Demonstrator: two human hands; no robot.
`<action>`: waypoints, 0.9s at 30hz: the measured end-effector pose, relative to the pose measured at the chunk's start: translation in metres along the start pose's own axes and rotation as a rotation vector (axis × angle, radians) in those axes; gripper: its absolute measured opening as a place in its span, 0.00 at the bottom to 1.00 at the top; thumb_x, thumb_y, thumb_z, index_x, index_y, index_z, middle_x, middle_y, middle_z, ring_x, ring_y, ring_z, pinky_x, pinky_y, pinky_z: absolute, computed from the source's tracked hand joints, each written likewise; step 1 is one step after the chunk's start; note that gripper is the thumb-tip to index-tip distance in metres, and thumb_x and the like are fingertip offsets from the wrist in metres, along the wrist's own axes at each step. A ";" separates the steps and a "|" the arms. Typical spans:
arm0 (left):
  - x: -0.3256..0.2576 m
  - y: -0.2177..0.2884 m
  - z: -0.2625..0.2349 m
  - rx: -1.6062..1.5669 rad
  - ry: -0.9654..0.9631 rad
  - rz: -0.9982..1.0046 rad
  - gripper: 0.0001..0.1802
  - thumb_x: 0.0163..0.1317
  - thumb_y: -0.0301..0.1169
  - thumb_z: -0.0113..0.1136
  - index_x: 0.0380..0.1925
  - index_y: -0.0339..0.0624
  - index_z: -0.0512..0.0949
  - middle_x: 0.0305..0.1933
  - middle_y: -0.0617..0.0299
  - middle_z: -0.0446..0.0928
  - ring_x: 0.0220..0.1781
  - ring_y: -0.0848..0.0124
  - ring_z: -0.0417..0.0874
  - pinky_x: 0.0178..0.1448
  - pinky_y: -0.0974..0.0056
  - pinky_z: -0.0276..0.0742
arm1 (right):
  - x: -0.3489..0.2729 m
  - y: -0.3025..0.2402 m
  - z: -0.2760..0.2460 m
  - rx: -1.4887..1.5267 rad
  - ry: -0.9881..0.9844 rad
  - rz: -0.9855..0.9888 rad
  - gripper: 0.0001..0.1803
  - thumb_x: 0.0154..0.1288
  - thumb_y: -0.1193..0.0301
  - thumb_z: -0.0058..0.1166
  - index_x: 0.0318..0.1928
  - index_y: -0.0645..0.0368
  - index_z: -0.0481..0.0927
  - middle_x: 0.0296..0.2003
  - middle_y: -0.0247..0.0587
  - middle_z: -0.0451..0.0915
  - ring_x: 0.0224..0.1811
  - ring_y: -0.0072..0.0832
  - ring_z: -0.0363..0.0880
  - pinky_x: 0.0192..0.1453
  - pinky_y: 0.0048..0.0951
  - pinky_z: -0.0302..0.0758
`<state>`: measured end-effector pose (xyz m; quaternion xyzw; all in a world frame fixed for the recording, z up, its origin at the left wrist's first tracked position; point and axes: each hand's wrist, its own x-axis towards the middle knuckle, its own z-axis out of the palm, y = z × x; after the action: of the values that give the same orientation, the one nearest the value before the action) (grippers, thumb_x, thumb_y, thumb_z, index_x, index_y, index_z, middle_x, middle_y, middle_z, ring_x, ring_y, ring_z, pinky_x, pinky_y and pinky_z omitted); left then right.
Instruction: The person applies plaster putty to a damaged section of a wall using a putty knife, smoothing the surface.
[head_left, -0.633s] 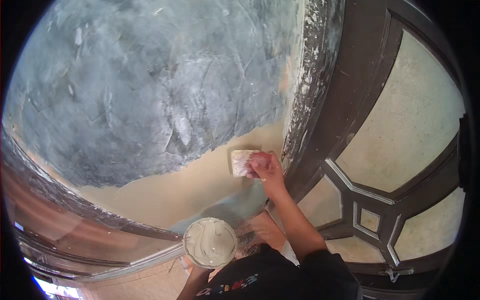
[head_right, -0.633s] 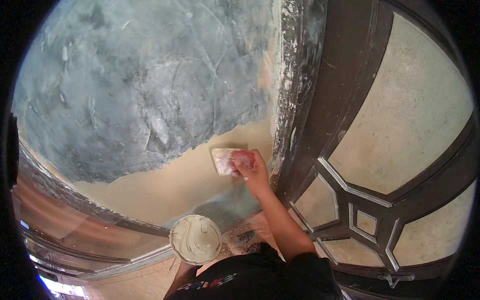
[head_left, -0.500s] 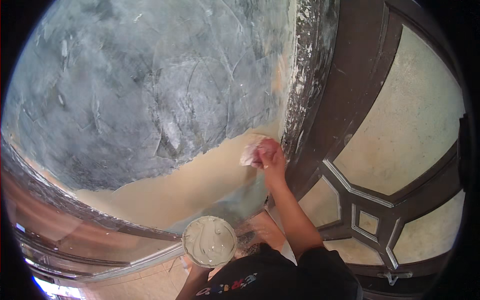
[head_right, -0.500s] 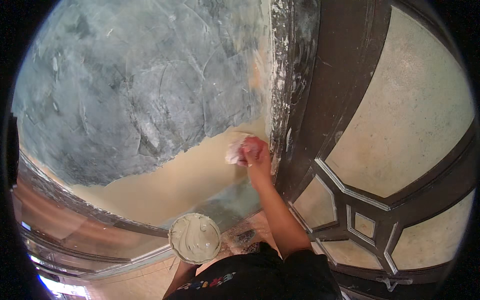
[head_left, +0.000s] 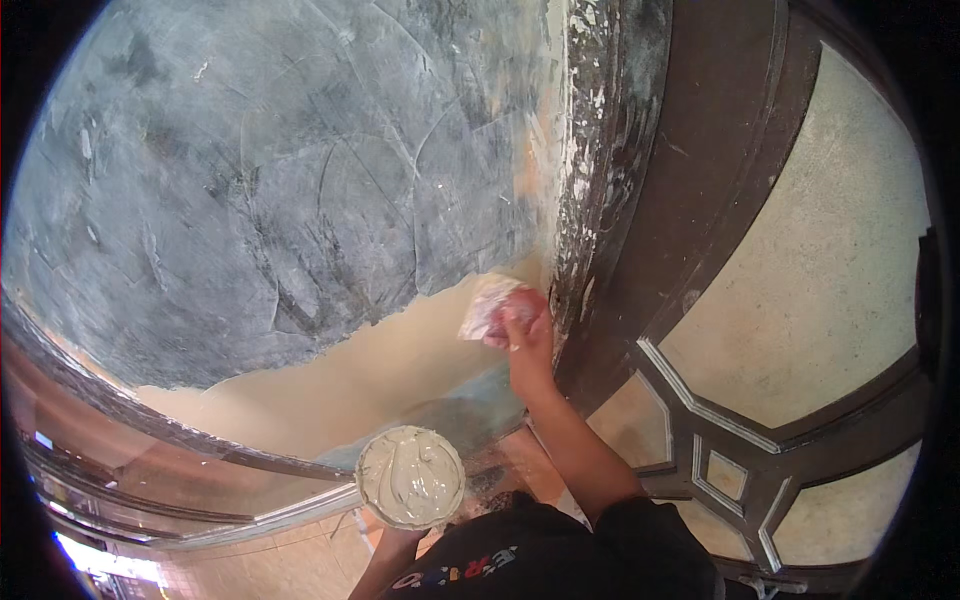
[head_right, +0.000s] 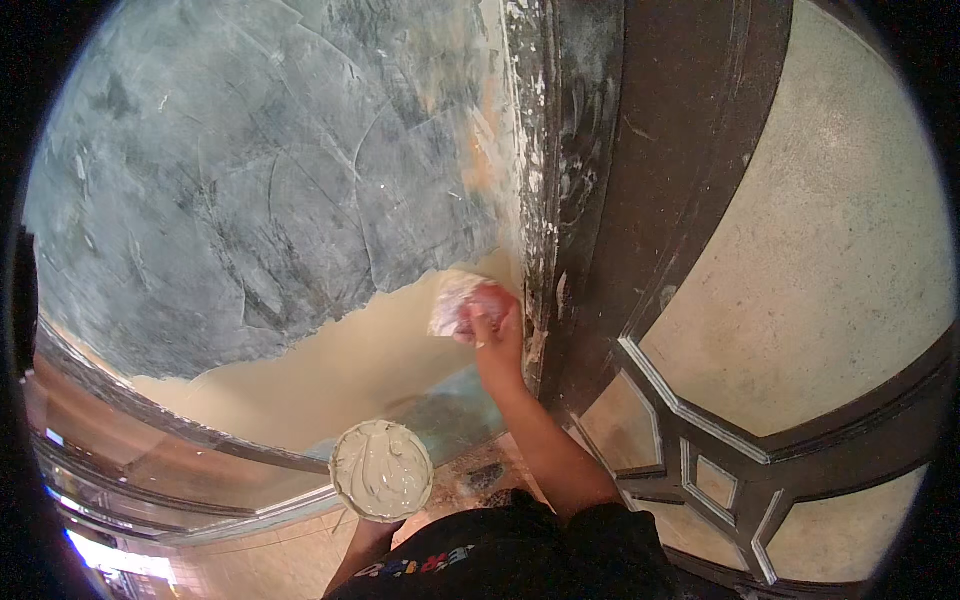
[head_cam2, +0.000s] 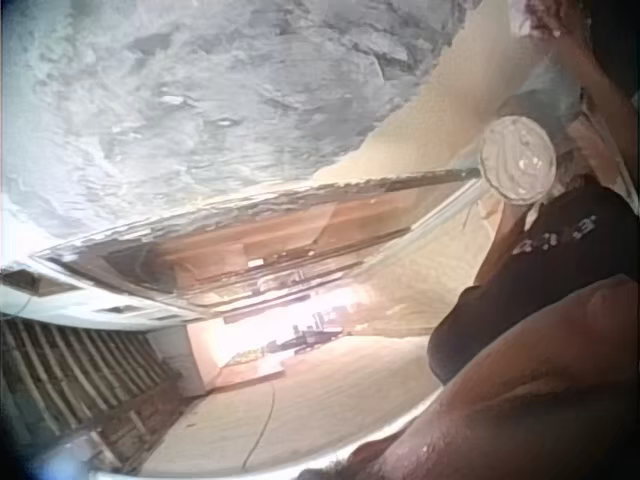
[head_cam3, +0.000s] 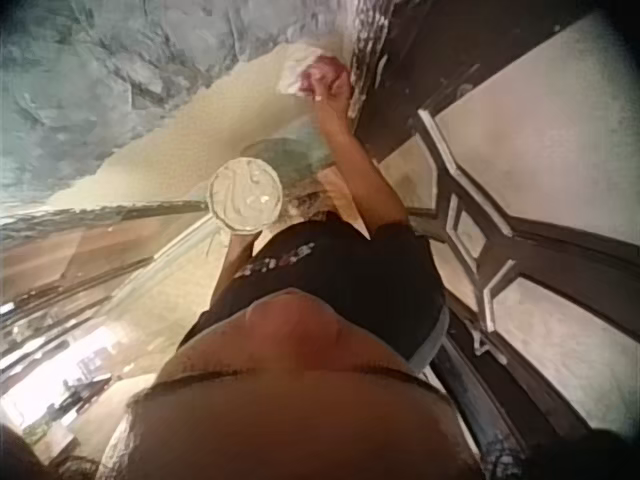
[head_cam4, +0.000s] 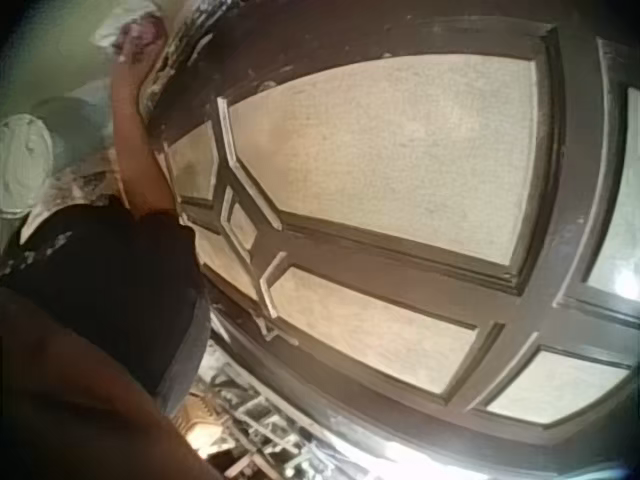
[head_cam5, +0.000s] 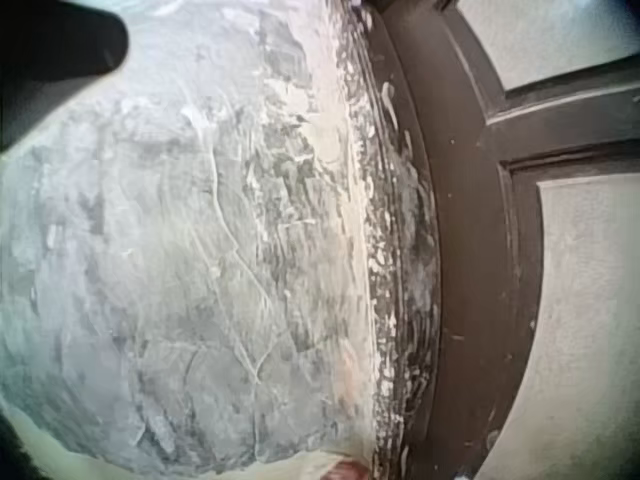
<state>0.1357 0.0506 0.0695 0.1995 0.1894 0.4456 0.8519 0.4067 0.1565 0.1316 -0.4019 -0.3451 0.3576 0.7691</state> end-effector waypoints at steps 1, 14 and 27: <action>0.002 -0.001 0.011 0.393 -0.077 0.181 0.37 0.62 0.37 0.63 0.69 0.47 0.59 0.68 0.58 0.66 0.67 0.64 0.70 0.68 0.56 0.70 | 0.004 0.001 -0.004 0.143 0.159 0.101 0.18 0.71 0.69 0.52 0.58 0.53 0.64 0.48 0.36 0.74 0.44 0.27 0.79 0.38 0.28 0.83; -0.001 0.011 0.036 -0.277 0.004 0.245 0.31 0.71 0.47 0.47 0.70 0.49 0.59 0.71 0.57 0.64 0.70 0.59 0.68 0.72 0.49 0.65 | -0.017 -0.066 0.000 0.044 -0.294 0.149 0.18 0.65 0.77 0.57 0.53 0.59 0.66 0.45 0.39 0.79 0.44 0.25 0.80 0.38 0.29 0.83; -0.041 0.037 0.029 -0.173 0.030 0.178 0.35 0.71 0.56 0.38 0.72 0.50 0.56 0.74 0.57 0.59 0.71 0.57 0.65 0.72 0.47 0.64 | -0.049 -0.131 0.137 -0.998 -1.525 -0.185 0.17 0.55 0.66 0.62 0.42 0.57 0.72 0.31 0.49 0.78 0.35 0.46 0.79 0.38 0.42 0.72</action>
<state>0.1035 0.0309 0.1184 0.1344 0.1444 0.5372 0.8201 0.3053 0.1113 0.2931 -0.3134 -0.9047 0.2724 0.0955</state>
